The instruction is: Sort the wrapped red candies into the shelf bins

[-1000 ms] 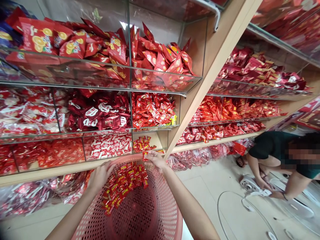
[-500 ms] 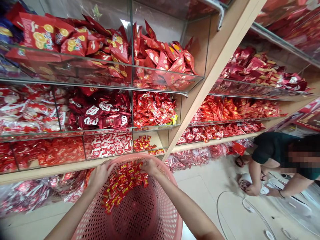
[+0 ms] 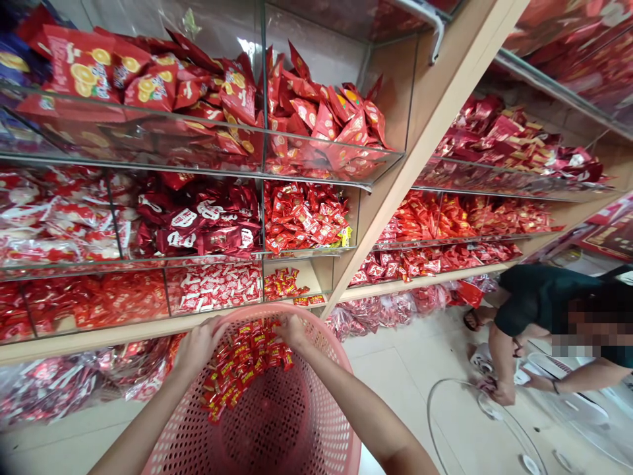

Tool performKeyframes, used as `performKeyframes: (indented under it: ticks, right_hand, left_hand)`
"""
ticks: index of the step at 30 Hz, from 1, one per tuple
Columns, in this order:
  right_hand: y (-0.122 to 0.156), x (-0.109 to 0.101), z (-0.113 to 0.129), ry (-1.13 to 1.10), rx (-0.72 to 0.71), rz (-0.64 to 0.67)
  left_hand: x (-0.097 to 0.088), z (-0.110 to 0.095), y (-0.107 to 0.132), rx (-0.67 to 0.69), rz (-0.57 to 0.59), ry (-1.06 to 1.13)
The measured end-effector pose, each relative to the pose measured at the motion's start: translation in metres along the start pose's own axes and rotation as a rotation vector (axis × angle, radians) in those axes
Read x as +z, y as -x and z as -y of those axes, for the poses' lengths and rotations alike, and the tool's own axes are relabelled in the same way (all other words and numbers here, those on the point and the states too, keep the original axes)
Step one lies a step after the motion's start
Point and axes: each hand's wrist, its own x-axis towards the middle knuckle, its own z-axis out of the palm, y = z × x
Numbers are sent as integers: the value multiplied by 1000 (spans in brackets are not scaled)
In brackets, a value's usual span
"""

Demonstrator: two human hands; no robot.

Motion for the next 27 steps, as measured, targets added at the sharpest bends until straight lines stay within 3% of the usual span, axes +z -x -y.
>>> performKeyframes:
  ticks: [6, 9, 13, 19, 23, 27]
  right_hand:
    - [6, -2, 2, 307, 39, -25]
    - [10, -11, 14, 489, -143, -137]
    - [4, -28, 50, 606, -357, -210]
    - [-41, -56, 103, 831, -390, -268]
    - [-79, -57, 109, 1062, -371, -123]
    - [-104, -40, 104, 1099, -358, -46]
  left_hand:
    - [1, 1, 0, -2, 11, -3]
    - [2, 2, 0, 4, -5, 0]
    - [3, 2, -1, 1, -3, 6]
    - [4, 2, 0, 4, -15, -5]
    - [7, 3, 0, 15, -38, -23]
    - [10, 6, -1, 24, -50, -12]
